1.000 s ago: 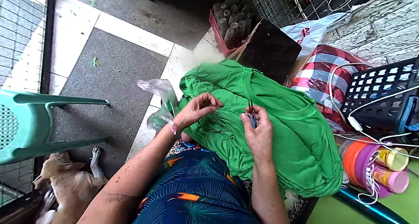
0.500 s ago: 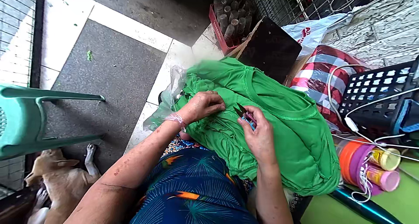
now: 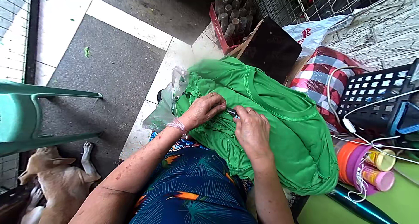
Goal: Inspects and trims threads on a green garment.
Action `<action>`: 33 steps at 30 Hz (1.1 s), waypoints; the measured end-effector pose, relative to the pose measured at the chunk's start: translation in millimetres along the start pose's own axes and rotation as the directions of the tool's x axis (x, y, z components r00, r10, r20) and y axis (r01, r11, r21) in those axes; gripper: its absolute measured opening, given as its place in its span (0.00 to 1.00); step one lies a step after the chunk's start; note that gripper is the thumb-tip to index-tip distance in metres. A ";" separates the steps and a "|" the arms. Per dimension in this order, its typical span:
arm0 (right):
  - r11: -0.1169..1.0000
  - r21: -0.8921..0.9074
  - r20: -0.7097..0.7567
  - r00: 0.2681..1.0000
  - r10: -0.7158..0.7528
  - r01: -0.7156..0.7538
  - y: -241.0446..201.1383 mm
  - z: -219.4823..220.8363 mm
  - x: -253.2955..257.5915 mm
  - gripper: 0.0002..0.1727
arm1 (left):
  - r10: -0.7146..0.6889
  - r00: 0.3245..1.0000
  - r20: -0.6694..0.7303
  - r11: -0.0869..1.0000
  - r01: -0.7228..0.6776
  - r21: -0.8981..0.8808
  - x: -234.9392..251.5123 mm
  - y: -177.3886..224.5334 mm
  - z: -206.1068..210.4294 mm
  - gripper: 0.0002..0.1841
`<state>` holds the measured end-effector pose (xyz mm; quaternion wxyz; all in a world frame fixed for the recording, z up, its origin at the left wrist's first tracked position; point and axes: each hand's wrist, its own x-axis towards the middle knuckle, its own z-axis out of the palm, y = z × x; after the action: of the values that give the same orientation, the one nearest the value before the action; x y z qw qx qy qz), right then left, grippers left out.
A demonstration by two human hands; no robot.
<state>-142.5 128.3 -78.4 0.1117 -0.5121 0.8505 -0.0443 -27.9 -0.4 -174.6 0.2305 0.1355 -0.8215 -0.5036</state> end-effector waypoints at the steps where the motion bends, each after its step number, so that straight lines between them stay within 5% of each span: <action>1: 1.000 -0.001 -0.005 1.000 -0.012 0.012 0.8 0.7 -0.1 0.11 | 0.006 1.000 0.001 1.000 -0.006 0.012 -1.6 3.0 -1.1 0.08; 12: 0.996 0.049 -0.070 0.995 -0.077 0.081 10.5 11.1 -0.8 0.08 | -0.016 1.000 -0.008 1.000 0.016 -0.019 -7.1 2.8 0.8 0.07; 16: 0.987 0.161 -0.076 0.997 0.008 0.004 13.0 9.8 -0.8 0.08 | 0.016 1.000 0.004 0.999 -0.015 -0.052 -8.9 -1.1 -0.1 0.08; 20: 0.935 0.339 -0.038 0.992 0.121 -0.101 19.3 6.7 -1.7 0.15 | -0.009 1.000 0.011 1.000 0.008 0.027 -9.0 5.8 7.9 0.19; 26: 0.918 0.395 -0.110 0.990 0.089 -0.039 25.5 11.4 -3.6 0.15 | 0.069 0.976 -0.205 0.997 -0.060 0.046 -10.6 4.0 22.8 0.05; 33: 0.907 0.417 -0.079 0.993 0.092 -0.050 27.3 10.1 -3.4 0.15 | -0.040 0.998 -0.043 0.988 0.033 -0.153 -20.6 -2.9 7.5 0.13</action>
<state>-162.0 144.6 -92.9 0.1779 -0.4427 0.8441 -0.2445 -14.1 13.4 -185.0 0.2498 0.1441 -0.7727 -0.5655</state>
